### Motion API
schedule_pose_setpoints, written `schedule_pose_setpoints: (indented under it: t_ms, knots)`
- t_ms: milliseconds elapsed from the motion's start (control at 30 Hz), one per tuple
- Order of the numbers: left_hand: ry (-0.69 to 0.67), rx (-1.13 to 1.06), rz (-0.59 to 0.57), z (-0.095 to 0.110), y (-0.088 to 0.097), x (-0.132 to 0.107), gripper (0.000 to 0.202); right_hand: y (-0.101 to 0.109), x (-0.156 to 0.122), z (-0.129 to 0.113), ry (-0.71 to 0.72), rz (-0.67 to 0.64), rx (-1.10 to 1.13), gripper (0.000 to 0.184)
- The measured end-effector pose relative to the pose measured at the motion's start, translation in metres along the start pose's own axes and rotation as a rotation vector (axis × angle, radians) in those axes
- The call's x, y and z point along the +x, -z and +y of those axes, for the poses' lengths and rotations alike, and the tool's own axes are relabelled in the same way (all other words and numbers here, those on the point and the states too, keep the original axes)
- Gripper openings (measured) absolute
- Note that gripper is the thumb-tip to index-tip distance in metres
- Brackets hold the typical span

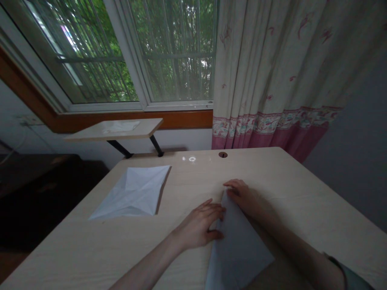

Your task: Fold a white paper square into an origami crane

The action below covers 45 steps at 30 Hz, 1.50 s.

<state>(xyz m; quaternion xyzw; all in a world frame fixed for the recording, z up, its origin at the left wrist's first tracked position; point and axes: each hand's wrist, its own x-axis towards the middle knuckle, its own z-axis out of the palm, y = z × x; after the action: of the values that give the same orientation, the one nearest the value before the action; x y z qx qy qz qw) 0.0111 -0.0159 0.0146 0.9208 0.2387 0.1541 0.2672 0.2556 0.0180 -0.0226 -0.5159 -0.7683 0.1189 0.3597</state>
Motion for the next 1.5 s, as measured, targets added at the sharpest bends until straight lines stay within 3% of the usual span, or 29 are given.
schedule_pose_setpoints:
  t_ms: [300, 600, 933, 1233, 1500]
  knots:
    - [-0.004, 0.138, 0.045, -0.008, 0.0, 0.0, 0.034, -0.003, -0.007, 0.005, 0.172, -0.002, -0.132, 0.028]
    - [-0.017, 0.278, 0.088, -0.015, -0.004, 0.0, 0.031, -0.001, -0.007, -0.007, 0.121, -0.126, -0.293, 0.043]
    - [0.03, 0.486, 0.138, -0.026, -0.012, 0.0, 0.036, -0.011, -0.014, -0.005, 0.142, -0.132, -0.433, 0.04]
    - [0.048, 0.461, 0.119, -0.028, -0.012, 0.001, 0.037, -0.005, -0.012, -0.012, 0.236, -0.172, -0.44, 0.037]
    - [-0.058, 0.356, 0.164, -0.025, -0.007, -0.002, 0.028, -0.009, -0.015, -0.011, 0.176, -0.167, -0.552, 0.044]
